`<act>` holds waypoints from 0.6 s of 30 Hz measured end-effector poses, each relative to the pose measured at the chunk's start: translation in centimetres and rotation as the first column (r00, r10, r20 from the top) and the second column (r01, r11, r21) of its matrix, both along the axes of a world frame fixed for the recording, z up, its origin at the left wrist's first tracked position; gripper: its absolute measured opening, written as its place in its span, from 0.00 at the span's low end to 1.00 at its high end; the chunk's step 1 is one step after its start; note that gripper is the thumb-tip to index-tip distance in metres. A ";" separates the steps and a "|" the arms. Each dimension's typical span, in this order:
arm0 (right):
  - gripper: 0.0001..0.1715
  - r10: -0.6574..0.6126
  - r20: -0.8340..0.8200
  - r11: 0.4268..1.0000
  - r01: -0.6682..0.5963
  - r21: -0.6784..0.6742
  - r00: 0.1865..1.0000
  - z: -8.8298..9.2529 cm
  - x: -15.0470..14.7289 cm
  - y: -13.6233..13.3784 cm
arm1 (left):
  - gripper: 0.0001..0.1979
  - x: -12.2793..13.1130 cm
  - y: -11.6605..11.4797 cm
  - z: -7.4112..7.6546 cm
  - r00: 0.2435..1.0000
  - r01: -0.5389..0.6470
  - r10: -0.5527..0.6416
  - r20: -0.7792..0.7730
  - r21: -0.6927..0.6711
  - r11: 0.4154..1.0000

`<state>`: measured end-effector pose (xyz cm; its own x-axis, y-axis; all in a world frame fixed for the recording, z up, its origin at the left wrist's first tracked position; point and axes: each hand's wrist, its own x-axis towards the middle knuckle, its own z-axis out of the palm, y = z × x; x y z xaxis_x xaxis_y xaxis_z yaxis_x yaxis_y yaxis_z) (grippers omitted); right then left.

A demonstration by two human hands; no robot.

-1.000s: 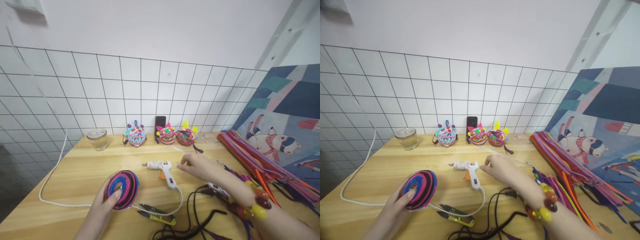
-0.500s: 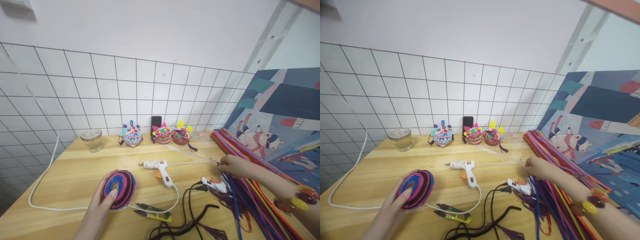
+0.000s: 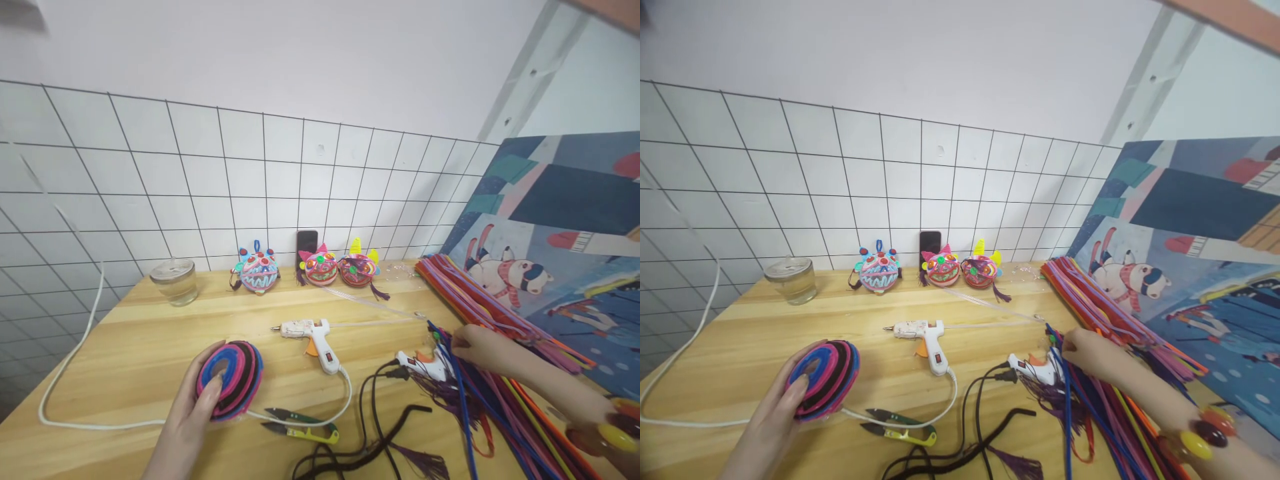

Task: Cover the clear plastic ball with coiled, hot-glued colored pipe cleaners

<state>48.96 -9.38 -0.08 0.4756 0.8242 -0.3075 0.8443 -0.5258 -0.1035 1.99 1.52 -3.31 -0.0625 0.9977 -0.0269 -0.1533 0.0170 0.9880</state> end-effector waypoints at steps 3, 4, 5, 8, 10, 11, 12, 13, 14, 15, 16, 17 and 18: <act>0.13 0.071 0.048 0.997 -0.070 -0.035 0.996 0.7 -0.8 1.1 | 0.26 -0.1 0.1 -0.1 1.000 -0.017 0.017 0.003 0.000 1.000; 0.12 0.095 0.062 0.995 -0.093 -0.027 0.994 1.0 -1.4 1.3 | 0.26 -0.2 0.2 -0.1 1.000 -0.023 0.023 0.002 -0.001 1.000; 0.11 0.123 0.070 0.992 -0.123 -0.015 0.990 1.3 -2.2 1.4 | 0.26 -0.2 0.2 -0.1 1.000 -0.028 0.028 0.001 -0.005 1.000; 0.10 0.273 0.021 0.962 -0.274 0.023 0.962 2.1 -5.9 1.1 | 0.28 -0.3 0.4 -0.3 0.999 -0.042 0.042 0.000 -0.024 0.999; 0.11 0.419 -0.084 0.908 -0.416 0.054 0.904 2.4 -9.0 0.2 | 0.28 -0.4 0.5 -0.5 0.999 -0.045 0.045 0.003 -0.031 0.998; 0.11 0.479 -0.122 0.878 -0.474 0.068 0.869 2.4 -10.6 -0.3 | 0.28 -0.4 0.5 -0.6 0.999 -0.043 0.043 0.006 -0.031 0.999; 0.10 0.524 -0.145 0.852 -0.518 0.080 0.839 2.2 -12.1 -0.8 | 0.28 -0.4 0.5 -0.7 0.999 -0.038 0.038 0.008 -0.027 0.999; 0.09 0.555 -0.151 0.832 -0.548 0.086 0.818 2.0 -13.4 -1.3 | 0.28 -0.4 0.5 -0.8 0.999 -0.033 0.033 0.009 -0.022 0.999; 0.08 0.571 -0.145 0.821 -0.564 0.087 0.808 1.6 -14.5 -1.7 | 0.27 -0.4 0.5 -0.9 1.000 -0.027 0.027 0.009 -0.016 1.000; 0.07 0.576 -0.122 0.817 -0.570 0.087 0.808 1.1 -15.4 -2.0 | 0.27 -0.5 0.5 -0.9 1.000 -0.022 0.022 0.009 -0.010 1.000; 0.08 0.577 -0.097 0.817 -0.571 0.080 0.811 0.6 -16.1 -2.3 | 0.27 -0.5 0.5 -0.9 1.000 -0.019 0.020 0.009 -0.005 1.000; 0.09 0.573 -0.071 0.819 -0.569 0.072 0.817 0.1 -16.6 -2.5 | 0.26 -0.6 0.5 -0.9 1.000 -0.020 0.020 0.010 -0.001 1.000; 0.10 0.568 -0.049 0.823 -0.565 0.062 0.822 -0.4 -17.0 -2.7 | 0.26 -0.7 0.6 -0.8 1.000 -0.020 0.020 0.013 0.003 1.000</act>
